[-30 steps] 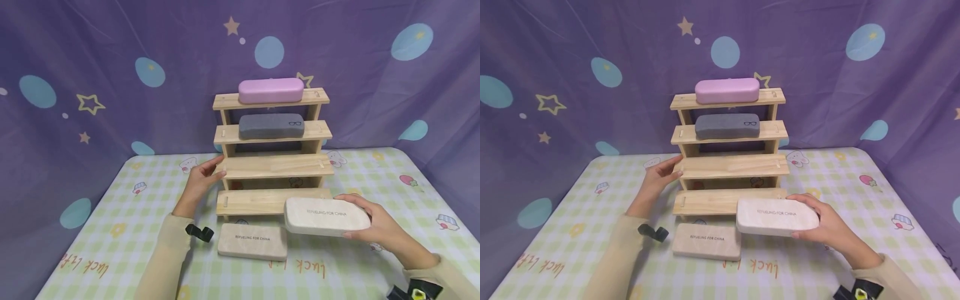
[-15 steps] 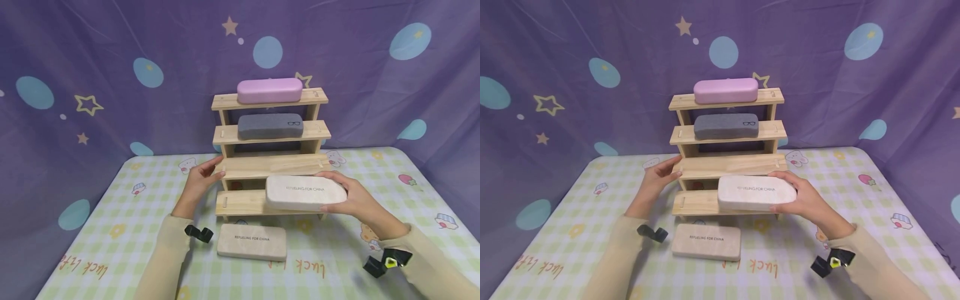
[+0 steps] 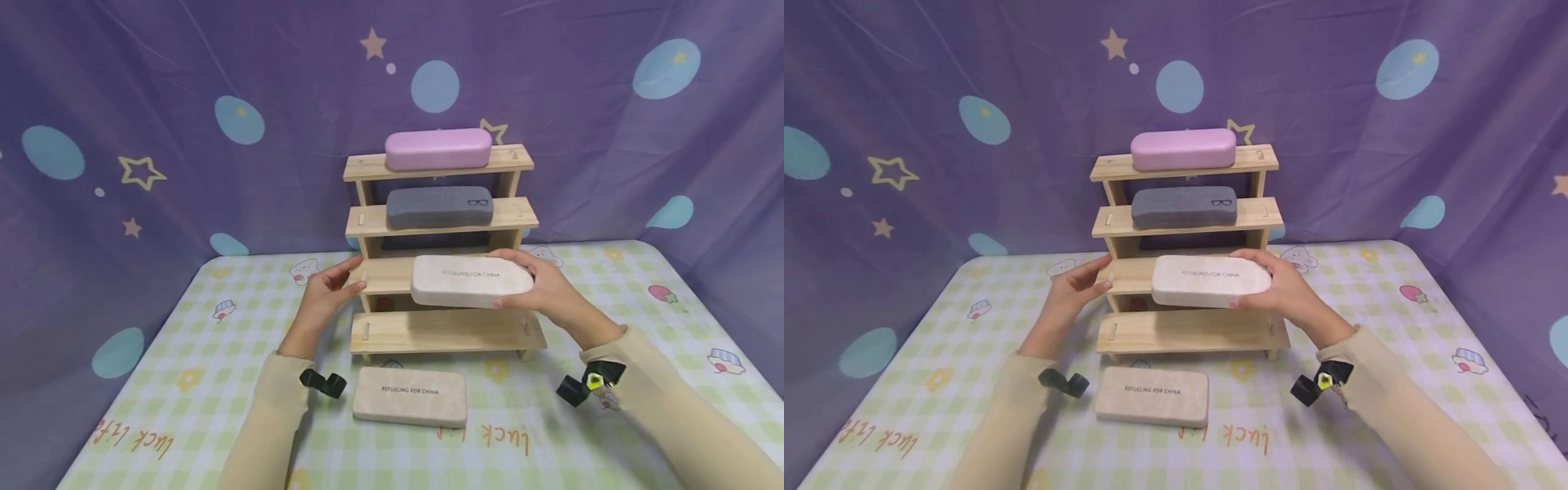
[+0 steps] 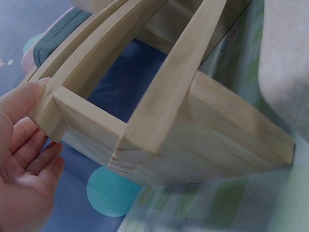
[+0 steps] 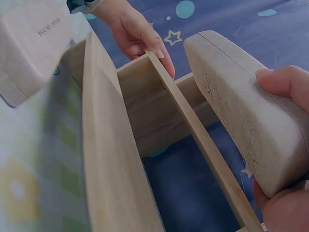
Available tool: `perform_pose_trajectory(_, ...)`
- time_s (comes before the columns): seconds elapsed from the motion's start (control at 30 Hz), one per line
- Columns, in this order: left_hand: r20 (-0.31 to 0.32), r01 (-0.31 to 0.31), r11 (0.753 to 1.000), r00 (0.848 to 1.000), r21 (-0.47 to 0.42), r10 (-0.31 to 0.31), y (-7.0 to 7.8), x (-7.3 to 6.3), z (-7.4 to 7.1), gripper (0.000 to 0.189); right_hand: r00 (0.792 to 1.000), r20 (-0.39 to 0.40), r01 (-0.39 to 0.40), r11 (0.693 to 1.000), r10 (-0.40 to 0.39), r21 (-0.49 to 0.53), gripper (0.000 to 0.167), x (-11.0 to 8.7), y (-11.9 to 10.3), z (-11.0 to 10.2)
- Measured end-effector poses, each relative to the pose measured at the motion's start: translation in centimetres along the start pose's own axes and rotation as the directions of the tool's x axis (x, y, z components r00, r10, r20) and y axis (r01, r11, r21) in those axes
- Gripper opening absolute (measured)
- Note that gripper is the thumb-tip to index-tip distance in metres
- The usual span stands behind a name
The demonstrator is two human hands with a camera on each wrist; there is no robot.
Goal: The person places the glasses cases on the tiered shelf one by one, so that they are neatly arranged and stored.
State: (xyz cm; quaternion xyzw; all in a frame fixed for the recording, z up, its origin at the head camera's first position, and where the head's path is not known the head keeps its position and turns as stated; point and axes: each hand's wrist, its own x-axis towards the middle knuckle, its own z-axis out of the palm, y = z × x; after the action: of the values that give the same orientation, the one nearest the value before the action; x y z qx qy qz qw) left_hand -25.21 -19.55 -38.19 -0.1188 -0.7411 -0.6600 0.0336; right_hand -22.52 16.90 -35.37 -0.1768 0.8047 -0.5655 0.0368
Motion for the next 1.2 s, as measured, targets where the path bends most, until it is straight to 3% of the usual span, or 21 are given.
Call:
perform_pose_trajectory(0.23,-0.003,0.003,1.0,1.0,0.019,-0.003,0.0,0.0,0.1,0.047,1.0,0.013,-0.027,1.0,0.027,-0.011,0.068,2.1,-0.2,0.3)
perform_pose_trajectory(0.53,0.007,0.025,0.999,1.0,0.034,-0.025,2.2,-0.8,0.7,0.048,0.999,0.023,-0.041,0.995,0.043,-0.088,0.072,3.8,-0.1,0.5)
perform_pose_trajectory(0.87,-0.003,0.009,0.999,1.0,0.031,-0.009,-0.2,0.0,-0.1,0.049,0.998,0.057,0.012,0.997,-0.008,-0.075,0.076,5.2,0.0,1.1)
perform_pose_trajectory(1.2,-0.003,0.001,0.999,1.0,0.041,-0.001,0.3,-0.2,0.2,0.049,0.998,0.042,0.042,0.989,-0.036,-0.145,0.075,5.6,-0.7,1.6)
